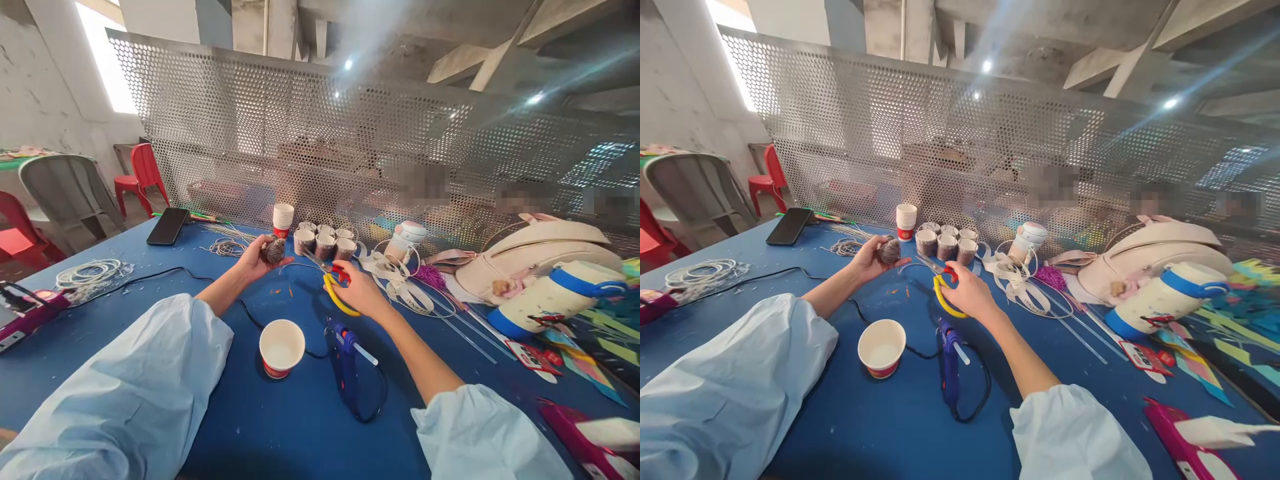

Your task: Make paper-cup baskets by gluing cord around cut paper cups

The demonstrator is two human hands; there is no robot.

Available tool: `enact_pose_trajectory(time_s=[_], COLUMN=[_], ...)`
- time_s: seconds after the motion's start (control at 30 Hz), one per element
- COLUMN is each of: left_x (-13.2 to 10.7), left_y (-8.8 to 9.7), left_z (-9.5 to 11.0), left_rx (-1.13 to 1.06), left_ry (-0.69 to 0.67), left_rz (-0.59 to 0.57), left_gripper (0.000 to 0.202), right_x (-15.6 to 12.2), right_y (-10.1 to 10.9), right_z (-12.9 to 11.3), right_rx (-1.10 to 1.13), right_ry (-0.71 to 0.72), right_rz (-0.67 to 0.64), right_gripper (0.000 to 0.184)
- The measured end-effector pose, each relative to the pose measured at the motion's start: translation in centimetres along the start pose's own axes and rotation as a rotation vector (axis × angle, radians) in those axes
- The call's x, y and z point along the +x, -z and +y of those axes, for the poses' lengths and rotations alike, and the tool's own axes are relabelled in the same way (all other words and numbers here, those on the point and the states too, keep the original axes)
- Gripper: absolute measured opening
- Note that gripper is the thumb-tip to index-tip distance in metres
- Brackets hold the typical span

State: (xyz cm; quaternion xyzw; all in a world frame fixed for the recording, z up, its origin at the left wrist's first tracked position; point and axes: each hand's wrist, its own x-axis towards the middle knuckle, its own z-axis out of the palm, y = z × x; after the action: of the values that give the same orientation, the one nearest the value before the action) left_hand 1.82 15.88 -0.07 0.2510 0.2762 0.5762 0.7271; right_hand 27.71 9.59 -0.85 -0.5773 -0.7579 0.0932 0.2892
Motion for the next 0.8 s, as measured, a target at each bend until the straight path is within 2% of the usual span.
enact_pose_trajectory(time_s=[0.2, 0.57, 0.8], left_x=[0.1, 0.3, 0.0], left_y=[-0.2, -0.4, -0.3], left_z=[-1.1, -2.6, -2.4], left_rx=[0.024, 0.007, -0.031], left_ry=[0.03, 0.048, 0.063], left_rz=[-0.019, 0.006, 0.04], left_gripper=[0.003, 0.005, 0.009], right_x=[-0.8, -0.7, -0.8], right_y=[0.3, 0.1, 0.2], right_z=[-1.5, -1.3, -1.5], right_rx=[-0.146, -0.247, -0.261], right_ry=[0.046, 0.033, 0.017], right_rz=[-0.036, -0.081, -0.103], right_gripper=[0.051, 0.049, 0.048])
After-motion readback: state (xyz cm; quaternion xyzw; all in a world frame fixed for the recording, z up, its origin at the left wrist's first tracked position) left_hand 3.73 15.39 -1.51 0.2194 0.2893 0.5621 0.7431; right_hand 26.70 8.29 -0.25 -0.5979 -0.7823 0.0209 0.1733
